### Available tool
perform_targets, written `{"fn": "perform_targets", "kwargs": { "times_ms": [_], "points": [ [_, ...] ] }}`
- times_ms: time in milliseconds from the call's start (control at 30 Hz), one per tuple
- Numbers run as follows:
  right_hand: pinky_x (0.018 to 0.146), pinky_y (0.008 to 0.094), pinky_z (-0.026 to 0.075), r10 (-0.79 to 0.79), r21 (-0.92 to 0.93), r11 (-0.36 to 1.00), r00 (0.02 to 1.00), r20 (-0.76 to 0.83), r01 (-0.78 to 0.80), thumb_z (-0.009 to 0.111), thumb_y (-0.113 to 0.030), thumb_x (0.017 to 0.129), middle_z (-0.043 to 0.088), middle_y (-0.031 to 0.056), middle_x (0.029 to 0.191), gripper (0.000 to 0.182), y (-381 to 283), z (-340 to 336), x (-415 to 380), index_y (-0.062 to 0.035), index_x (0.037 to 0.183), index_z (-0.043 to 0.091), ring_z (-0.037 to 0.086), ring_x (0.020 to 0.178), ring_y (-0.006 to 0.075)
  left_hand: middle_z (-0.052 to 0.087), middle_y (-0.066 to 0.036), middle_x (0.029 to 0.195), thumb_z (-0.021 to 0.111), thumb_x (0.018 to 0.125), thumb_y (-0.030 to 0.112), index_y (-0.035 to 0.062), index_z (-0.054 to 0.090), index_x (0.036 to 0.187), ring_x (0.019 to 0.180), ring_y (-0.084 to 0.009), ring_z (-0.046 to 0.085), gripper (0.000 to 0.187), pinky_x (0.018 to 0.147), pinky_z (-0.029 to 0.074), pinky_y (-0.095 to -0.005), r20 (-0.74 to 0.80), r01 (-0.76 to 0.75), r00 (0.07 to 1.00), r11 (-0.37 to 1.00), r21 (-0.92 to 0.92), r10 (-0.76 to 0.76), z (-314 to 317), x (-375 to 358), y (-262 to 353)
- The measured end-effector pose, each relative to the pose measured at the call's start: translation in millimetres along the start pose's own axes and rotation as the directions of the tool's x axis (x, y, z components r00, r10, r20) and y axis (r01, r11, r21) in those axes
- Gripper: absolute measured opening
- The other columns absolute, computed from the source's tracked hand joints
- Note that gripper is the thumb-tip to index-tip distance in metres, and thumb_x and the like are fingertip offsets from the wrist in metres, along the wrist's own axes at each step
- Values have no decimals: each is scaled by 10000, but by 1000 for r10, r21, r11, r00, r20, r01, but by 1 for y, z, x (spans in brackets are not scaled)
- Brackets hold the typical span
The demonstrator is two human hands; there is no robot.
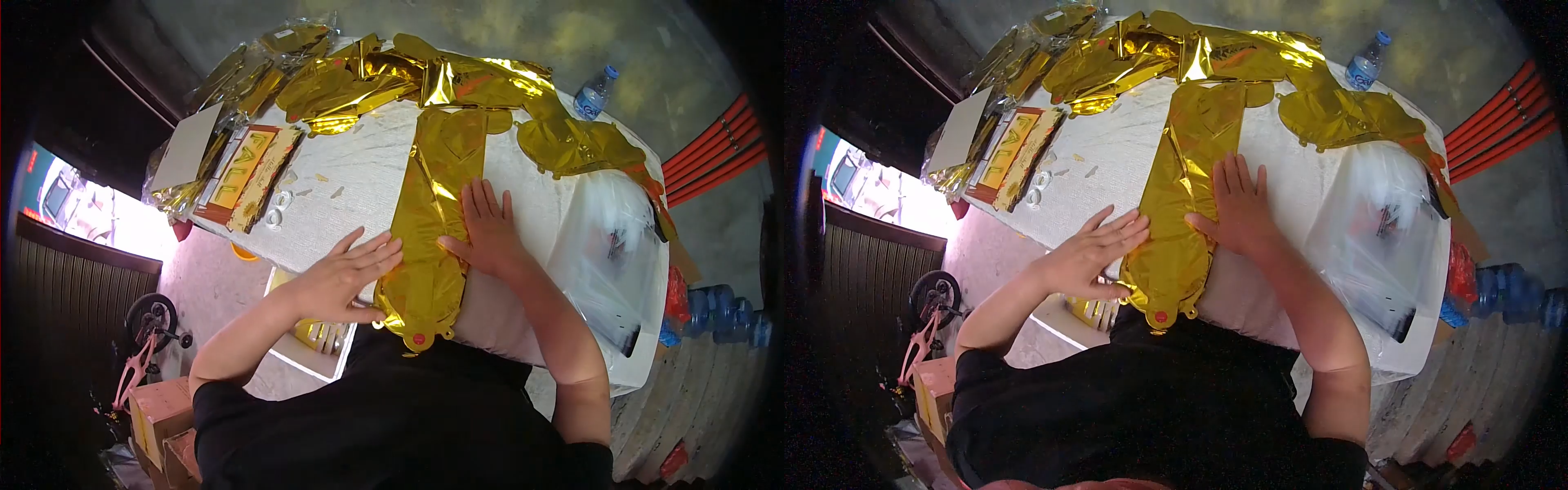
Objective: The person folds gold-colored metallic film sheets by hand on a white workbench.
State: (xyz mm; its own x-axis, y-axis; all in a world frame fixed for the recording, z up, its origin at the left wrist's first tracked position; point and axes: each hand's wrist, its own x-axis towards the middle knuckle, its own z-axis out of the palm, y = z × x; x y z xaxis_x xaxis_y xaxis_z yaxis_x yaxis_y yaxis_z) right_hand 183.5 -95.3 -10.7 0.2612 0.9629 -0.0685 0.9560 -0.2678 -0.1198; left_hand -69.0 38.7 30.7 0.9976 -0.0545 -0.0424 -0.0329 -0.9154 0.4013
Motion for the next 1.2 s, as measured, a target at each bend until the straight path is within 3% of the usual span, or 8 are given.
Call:
{"fn": "perform_targets", "kwargs": {
  "times_ms": [67,100,433,600,833,933,1000,1200],
  "points": [
    [1136,529,3,-20,1,1000,1000,3,20,460,-630,848,114,241,1526,960,0,1,-4,48,1453,149,50,1436,342,274,-124,1516,674,737,278,51,296,1450,1423,-268,207,838,1152,111,-492,60,13,998,999,-37,-11,-3,-6,7],
    [1135,532,1,-38,5,999,999,7,38,457,-632,848,113,245,1525,965,-1,1,-6,53,1452,145,50,1436,343,368,-117,1466,683,644,157,42,399,1394,1375,-284,305,810,1141,181,-476,-28,-11,1000,997,-77,9,0,-8,9],
    [1129,551,5,-67,8,998,998,-19,67,473,-626,846,137,258,1514,973,-7,5,-26,68,1445,147,73,1432,354,566,-101,1175,712,639,119,51,590,1161,1139,-308,490,540,984,374,-414,-296,-39,955,984,-172,-14,13,0,12],
    [1123,567,13,-79,25,996,994,-72,81,474,-636,843,142,264,1511,981,-7,10,-29,68,1443,150,81,1430,360,577,-82,1162,666,661,41,60,623,1074,1067,-302,527,415,929,422,-392,-412,-134,901,991,31,135,12,24,-7],
    [1117,581,21,-79,16,997,995,-62,81,468,-622,856,131,264,1513,965,-8,7,-32,73,1442,144,86,1429,362,638,-40,1042,658,657,47,70,658,994,1052,-245,561,337,916,449,-380,-339,-228,897,954,193,283,12,56,-28],
    [1125,562,25,-87,72,993,990,-111,96,465,-554,892,138,259,1514,878,-4,8,-33,42,1454,148,99,1432,344,660,-40,994,672,648,59,70,670,962,1004,-232,590,315,889,477,-364,-327,-229,899,949,218,292,13,56,-30],
    [1141,524,35,-56,452,884,988,-146,117,520,-351,902,197,217,1511,699,5,6,-34,-29,1453,233,105,1437,313,670,-44,930,678,649,55,67,674,923,924,-234,609,275,807,511,-332,-393,-234,869,950,207,300,13,57,-30],
    [1134,496,186,-285,275,907,946,-154,318,581,-20,729,358,140,1456,640,18,-26,-53,-94,1345,426,270,1384,336,681,-86,881,684,658,27,49,695,927,877,-271,639,270,782,527,-356,-495,-199,857,978,-60,144,18,57,-35]
  ]
}}
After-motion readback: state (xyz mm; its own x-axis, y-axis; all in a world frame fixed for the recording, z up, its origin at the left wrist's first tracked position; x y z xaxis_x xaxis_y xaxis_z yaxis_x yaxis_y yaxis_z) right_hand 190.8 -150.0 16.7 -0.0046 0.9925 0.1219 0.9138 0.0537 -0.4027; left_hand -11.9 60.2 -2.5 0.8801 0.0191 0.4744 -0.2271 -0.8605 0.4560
